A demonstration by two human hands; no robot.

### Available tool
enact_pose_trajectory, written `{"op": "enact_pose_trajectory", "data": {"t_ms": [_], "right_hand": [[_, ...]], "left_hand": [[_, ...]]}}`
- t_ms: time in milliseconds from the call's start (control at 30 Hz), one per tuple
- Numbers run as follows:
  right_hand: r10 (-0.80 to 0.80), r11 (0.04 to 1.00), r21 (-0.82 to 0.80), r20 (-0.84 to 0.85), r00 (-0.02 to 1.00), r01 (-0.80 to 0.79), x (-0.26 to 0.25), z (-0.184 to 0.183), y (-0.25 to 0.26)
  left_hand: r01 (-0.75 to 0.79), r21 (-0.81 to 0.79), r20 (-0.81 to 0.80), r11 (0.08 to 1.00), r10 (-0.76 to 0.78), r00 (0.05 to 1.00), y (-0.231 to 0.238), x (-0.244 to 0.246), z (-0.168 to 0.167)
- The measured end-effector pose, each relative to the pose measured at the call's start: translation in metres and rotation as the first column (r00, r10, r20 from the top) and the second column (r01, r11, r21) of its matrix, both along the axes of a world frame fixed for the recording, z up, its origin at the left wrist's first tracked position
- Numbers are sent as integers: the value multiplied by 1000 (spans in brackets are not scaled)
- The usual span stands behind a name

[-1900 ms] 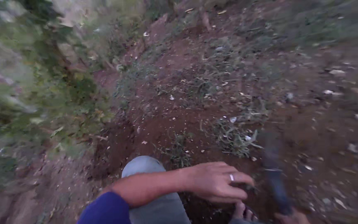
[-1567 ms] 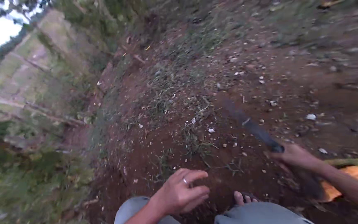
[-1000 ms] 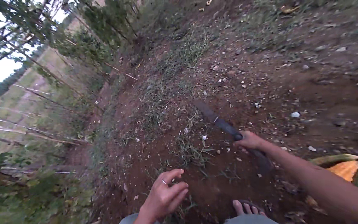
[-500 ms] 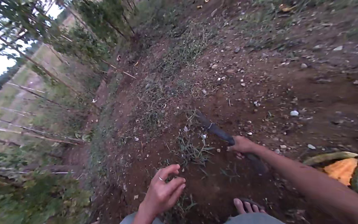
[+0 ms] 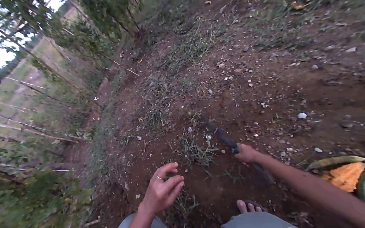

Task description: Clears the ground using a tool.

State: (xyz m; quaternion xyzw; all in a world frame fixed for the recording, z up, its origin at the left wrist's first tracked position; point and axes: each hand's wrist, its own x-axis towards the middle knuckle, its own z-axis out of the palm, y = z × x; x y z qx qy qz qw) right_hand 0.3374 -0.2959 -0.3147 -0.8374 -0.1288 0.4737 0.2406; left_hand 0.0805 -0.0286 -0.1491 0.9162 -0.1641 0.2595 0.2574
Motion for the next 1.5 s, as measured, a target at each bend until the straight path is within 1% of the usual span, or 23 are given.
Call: {"op": "enact_pose_trajectory", "data": {"t_ms": [100, 200, 300, 333, 367, 400, 433, 467, 500, 533, 600, 700, 767, 867, 967, 1033, 1100, 1133, 1167, 1233, 1333, 1433, 1500], "right_hand": [[-9, 1000, 17, 22, 1000, 9, 30, 15, -35], [-328, 937, 119, -21, 945, 328, 45, 20, -42], [-699, 647, 302, -132, 703, 700, 47, 7, -10], [-751, 555, 346, -182, 635, 756, 42, -2, 5], [-754, 534, 371, -197, 627, 760, 30, -11, 19], [-696, 614, 364, -168, 698, 700, 14, -21, 28], [-545, 779, 302, -106, 832, 549, -4, -25, 32], [-313, 929, 187, -61, 948, 319, -19, -27, 32], [-88, 993, 69, -48, 995, 92, -30, -27, 34], [93, 995, -18, -40, 995, -93, -38, -25, 34], [312, 945, -111, 27, 950, -307, -40, -16, 27], [436, 892, -206, 153, 887, -403, -37, 17, 0], [438, 889, -258, 231, 869, -379, -37, 34, -30], [304, 940, -236, 260, 917, -245, -25, 48, -78], [-76, 997, -18, 165, 983, 80, -17, 46, -98], [-436, 888, 163, 2, 900, 430, -32, 39, -87], [-636, 728, 221, -136, 760, 649, -60, 31, -66], [-627, 734, 220, -143, 765, 643, -77, 23, -62], [-542, 811, 188, -118, 832, 555, -95, 16, -65], [-275, 961, 12, -97, 956, 278, -121, 6, -76], [-60, 991, -121, -106, 993, 47, -111, 13, -105], [-153, 987, -59, -92, 984, 148, -79, 34, -121], [-384, 921, 39, -82, 920, 388, -69, 46, -112]], "left_hand": [[1, 7, 3, 1000, -1, 1000, 0, 0, 2], [-9, -8, -1, 1000, 9, 1000, 2, -3, 2], [-16, -2, -2, 1000, 15, 1000, 7, -3, -2], [-17, -2, -3, 1000, 17, 1000, 7, -3, -3], [-17, -1, -3, 1000, 17, 1000, 6, -3, -3], [-13, -2, -2, 1000, 13, 1000, 5, -2, -3], [-8, -8, -1, 1000, 8, 1000, 3, -1, -2], [-3, -13, 2, 1000, 3, 1000, 1, 1, -2], [0, -13, 3, 1000, 0, 1000, 0, 2, -2], [4, -8, -1, 1000, -4, 1000, 0, 2, -2], [6, -2, 2, 1000, -6, 1000, -2, 2, -2], [-12, 3, 12, 1000, 12, 1000, 0, -3, 4], [-26, -6, 11, 1000, 26, 1000, 4, -10, 8], [-54, -22, 21, 998, 55, 998, 10, -18, 12], [-64, -19, 39, 998, 64, 997, 16, -19, 13], [-70, -9, 44, 998, 70, 997, 16, -17, 14], [-70, -14, 48, 997, 71, 996, 13, -15, 17], [-70, -22, 52, 997, 71, 996, 11, -14, 19], [-65, -29, 58, 997, 67, 996, 8, -12, 19], [-47, -37, 61, 998, 49, 997, 7, -9, 18], [-29, -29, 51, 999, 30, 998, 7, -4, 10], [-26, -21, 50, 999, 27, 998, 9, -2, 8], [-34, -29, 55, 999, 36, 998, 9, -1, 11]]}}
